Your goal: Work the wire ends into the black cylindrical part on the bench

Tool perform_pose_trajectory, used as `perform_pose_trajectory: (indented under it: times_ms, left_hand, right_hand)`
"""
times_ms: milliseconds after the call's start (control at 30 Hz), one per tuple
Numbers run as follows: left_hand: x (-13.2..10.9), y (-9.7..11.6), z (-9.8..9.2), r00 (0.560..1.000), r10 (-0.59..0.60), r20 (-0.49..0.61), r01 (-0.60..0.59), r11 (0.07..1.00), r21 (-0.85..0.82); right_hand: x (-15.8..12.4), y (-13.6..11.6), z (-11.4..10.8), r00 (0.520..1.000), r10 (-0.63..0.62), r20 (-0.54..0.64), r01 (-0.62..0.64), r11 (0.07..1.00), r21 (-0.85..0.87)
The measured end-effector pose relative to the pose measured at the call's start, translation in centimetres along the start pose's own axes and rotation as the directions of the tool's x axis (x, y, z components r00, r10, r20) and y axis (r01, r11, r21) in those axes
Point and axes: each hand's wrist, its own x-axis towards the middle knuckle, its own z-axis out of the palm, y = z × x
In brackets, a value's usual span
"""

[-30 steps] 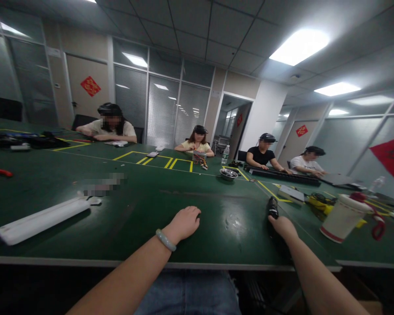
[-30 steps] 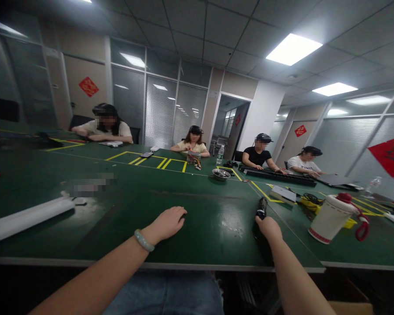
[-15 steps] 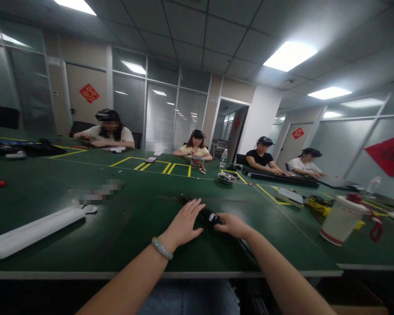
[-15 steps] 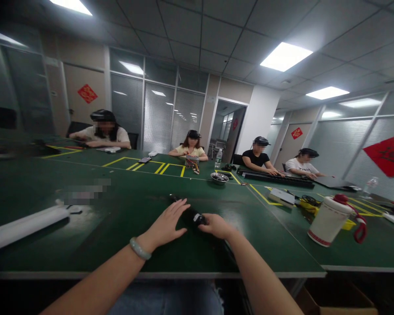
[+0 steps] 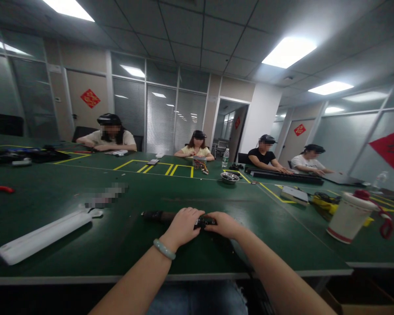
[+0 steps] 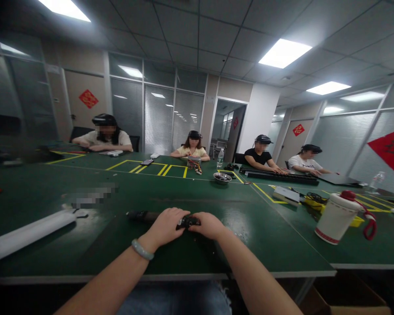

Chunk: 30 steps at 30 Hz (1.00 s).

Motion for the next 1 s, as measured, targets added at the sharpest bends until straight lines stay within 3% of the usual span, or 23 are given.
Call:
perform_pose_trajectory:
  times_ms: [200,400,600,833,1000]
  left_hand:
    - [-0.2,0.1,0.0,1.000,0.012,0.011,-0.012,1.000,0.021]
    - [0.0,0.9,0.3,0.998,0.052,0.020,-0.053,0.999,0.015]
    - [0.3,1.7,0.4,0.997,0.044,0.067,-0.045,0.999,0.017]
    - [0.5,1.5,0.4,0.994,0.034,0.103,-0.035,0.999,0.016]
    - [0.7,1.3,0.3,0.994,0.055,0.096,-0.056,0.998,0.001]
  right_hand:
    - [-4.3,0.4,-2.4,0.994,0.051,-0.097,-0.060,0.994,-0.095]
    - [-6.5,0.3,-3.1,0.995,0.048,0.085,-0.022,0.959,-0.282]
    - [-6.0,-0.7,-2.6,0.996,0.033,0.084,-0.005,0.948,-0.319]
    - [-5.5,-2.1,-3.2,0.965,-0.072,0.251,0.106,0.986,-0.125]
    - [-4.6,-1.3,-2.4,0.933,0.001,0.360,-0.050,0.991,0.127]
